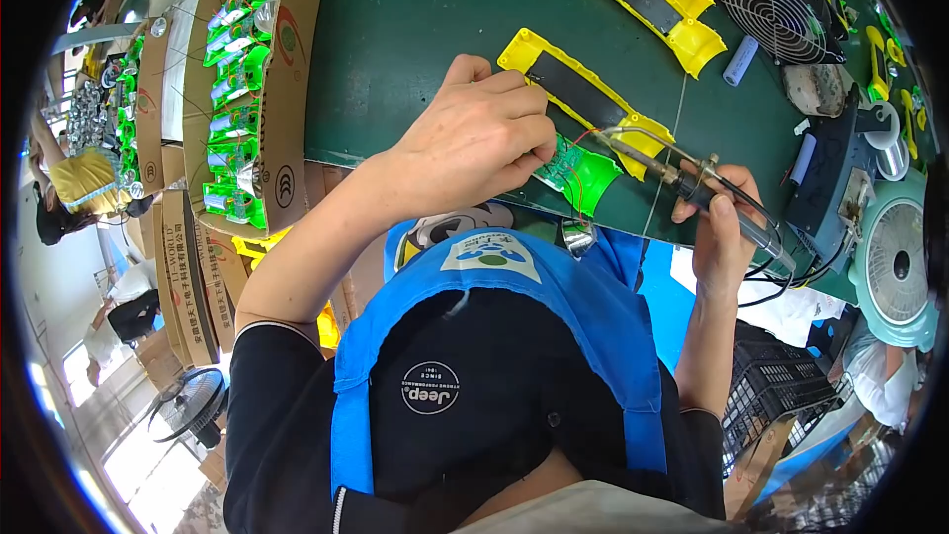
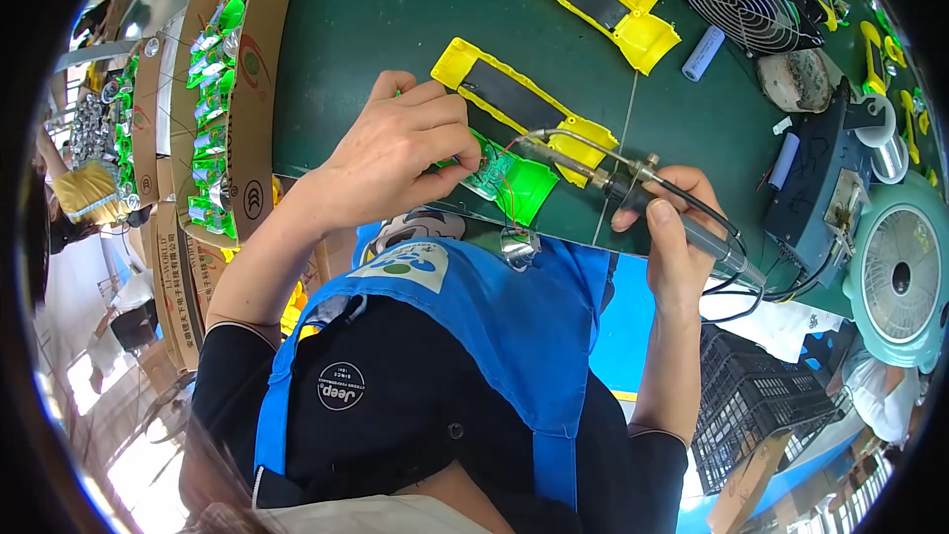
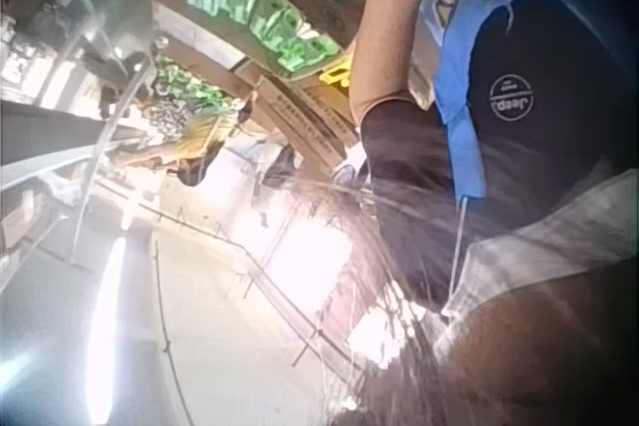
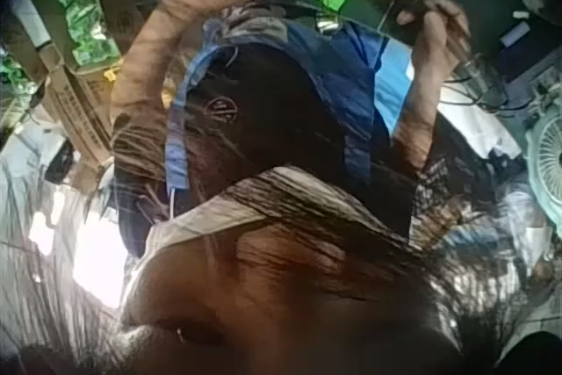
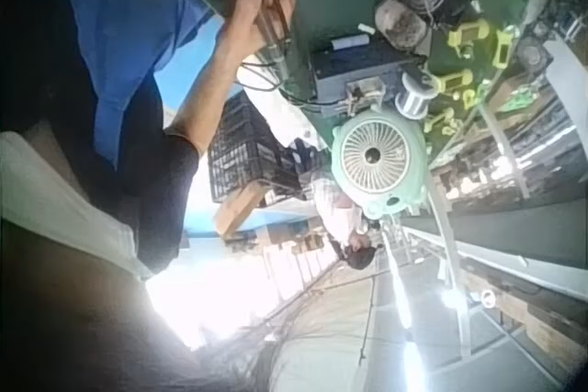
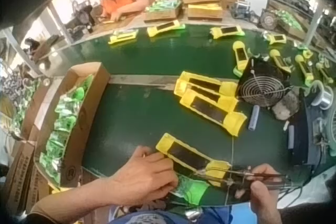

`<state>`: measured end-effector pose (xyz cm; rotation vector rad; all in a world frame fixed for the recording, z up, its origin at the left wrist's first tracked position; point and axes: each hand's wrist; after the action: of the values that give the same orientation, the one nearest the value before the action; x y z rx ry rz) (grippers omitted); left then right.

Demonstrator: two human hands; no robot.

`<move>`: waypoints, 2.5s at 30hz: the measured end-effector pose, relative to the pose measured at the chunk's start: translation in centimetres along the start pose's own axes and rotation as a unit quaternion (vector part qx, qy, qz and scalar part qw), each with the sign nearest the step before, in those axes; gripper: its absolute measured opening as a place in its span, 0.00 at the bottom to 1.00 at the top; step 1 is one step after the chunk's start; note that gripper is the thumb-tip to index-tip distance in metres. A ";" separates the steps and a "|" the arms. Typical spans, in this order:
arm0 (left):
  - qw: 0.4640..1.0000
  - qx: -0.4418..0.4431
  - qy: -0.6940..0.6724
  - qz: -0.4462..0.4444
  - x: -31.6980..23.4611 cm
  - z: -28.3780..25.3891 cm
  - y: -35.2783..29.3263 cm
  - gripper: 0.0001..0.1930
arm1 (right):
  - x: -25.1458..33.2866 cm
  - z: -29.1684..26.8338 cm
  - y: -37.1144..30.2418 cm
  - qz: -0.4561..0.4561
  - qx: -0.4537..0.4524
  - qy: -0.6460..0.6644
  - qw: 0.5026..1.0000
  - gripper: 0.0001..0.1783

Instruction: Soldering electronic components and wires onto small circuit boards for portable flashlights on an assembly line.

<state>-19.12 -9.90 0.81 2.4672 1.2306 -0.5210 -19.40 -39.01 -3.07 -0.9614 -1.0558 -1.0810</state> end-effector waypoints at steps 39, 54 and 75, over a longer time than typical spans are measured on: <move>0.872 -0.409 0.005 -0.268 18.1 -1.5 17.5 0.27 | -3.1 0.9 3.2 -0.214 -0.081 -0.232 0.945 0.18; 0.840 -0.161 0.276 -0.439 2.8 -17.3 -18.4 0.05 | -3.4 -1.0 2.4 -0.295 -0.078 -0.320 0.897 0.19; 0.961 -0.131 0.103 -0.222 2.4 -19.2 -19.1 0.21 | -3.1 2.0 7.3 -0.276 -0.009 -0.271 0.922 0.17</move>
<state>-29.95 11.20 14.01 2.0647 1.8246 -0.1892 -13.05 -34.96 -6.29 -1.0329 -1.8553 -1.3094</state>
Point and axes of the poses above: each hand's wrist, its own y-axis towards the middle knuckle, its own z-axis out of the palm, x = y × z
